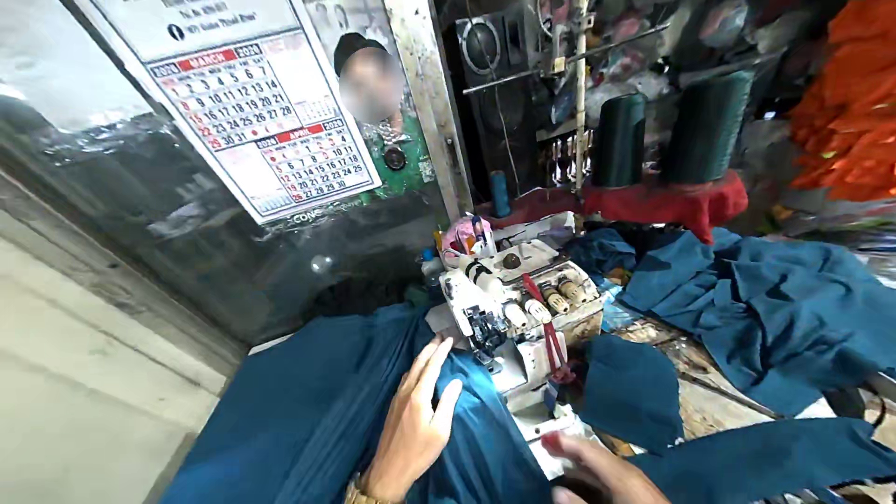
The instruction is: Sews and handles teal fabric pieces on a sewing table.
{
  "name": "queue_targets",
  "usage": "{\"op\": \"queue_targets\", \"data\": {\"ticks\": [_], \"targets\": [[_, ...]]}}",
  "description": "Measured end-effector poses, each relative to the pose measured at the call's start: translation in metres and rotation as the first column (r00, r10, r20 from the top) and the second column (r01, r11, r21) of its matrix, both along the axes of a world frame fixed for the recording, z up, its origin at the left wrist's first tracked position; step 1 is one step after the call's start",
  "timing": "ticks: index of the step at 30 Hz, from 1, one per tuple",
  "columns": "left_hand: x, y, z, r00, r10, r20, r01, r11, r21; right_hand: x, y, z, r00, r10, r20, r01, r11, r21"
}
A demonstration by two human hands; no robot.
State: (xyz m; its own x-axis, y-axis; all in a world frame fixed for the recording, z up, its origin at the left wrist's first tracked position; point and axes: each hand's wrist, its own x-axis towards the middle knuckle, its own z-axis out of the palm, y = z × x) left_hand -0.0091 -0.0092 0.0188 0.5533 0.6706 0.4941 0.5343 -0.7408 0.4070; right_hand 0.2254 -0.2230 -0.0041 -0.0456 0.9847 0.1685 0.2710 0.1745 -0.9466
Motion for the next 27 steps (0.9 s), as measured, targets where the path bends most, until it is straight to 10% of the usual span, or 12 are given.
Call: {"op": "queue_targets", "data": {"ticks": [6,14,27], "targets": [[-0.002,-0.030,0.013,1.000,-0.015,-0.004,0.015,1.000,0.008,-0.040,0.056,-0.006,0.891,0.167,-0.422,-0.223,0.971,-0.086],[0.009,-0.017,0.031,0.942,-0.026,-0.336,0.074,0.989,0.129,-0.038,0.059,0.000,0.929,-0.016,-0.370,-0.032,0.992,-0.121],[0.009,-0.019,0.021,0.952,0.070,-0.297,0.006,0.969,0.246,-0.046,0.085,-0.010,0.950,-0.209,-0.232,0.215,0.977,0.000]]}}
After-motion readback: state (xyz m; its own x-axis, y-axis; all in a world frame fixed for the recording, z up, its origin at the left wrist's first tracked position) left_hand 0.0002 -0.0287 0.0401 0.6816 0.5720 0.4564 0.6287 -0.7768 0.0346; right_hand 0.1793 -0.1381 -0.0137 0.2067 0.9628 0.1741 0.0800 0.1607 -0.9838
